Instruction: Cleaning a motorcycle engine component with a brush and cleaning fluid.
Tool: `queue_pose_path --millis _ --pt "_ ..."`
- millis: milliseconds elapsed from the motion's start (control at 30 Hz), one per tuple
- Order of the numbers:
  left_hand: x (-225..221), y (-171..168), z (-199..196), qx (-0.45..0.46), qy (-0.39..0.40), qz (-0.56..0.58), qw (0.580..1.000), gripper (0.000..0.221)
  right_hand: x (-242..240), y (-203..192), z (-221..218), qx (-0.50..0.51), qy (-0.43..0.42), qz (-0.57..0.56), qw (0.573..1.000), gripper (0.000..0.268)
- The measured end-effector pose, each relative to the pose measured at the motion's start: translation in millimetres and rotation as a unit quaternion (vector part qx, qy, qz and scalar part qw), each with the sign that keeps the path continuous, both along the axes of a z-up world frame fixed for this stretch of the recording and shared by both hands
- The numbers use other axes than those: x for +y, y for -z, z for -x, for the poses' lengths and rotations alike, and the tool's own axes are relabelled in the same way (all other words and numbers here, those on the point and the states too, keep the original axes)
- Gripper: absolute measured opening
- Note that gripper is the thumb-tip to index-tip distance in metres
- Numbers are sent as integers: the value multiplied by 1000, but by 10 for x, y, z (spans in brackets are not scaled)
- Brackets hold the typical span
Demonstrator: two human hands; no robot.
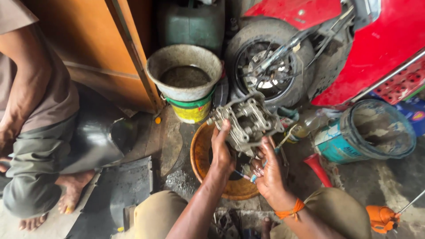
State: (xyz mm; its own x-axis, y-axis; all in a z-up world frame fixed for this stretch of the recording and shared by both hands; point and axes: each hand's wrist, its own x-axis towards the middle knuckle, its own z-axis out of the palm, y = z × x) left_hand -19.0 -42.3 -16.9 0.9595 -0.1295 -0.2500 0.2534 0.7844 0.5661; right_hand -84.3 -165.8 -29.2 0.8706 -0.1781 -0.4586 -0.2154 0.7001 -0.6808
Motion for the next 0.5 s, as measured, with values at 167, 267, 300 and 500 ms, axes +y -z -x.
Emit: queue_pose_path --millis 167,267,300,500 --pt "109 72 -73 -5 61 67 996 69 128 -11 15 12 -7 58 998 28" --pt "173 37 -58 19 67 75 995 68 111 66 54 -7 -13 77 997 27" --pt "183 36 -64 17 55 77 995 68 91 113 57 -20 -22 83 996 29" --pt "251 160 -109 2 -10 94 996 62 -29 307 139 -94 -73 198 973 39"
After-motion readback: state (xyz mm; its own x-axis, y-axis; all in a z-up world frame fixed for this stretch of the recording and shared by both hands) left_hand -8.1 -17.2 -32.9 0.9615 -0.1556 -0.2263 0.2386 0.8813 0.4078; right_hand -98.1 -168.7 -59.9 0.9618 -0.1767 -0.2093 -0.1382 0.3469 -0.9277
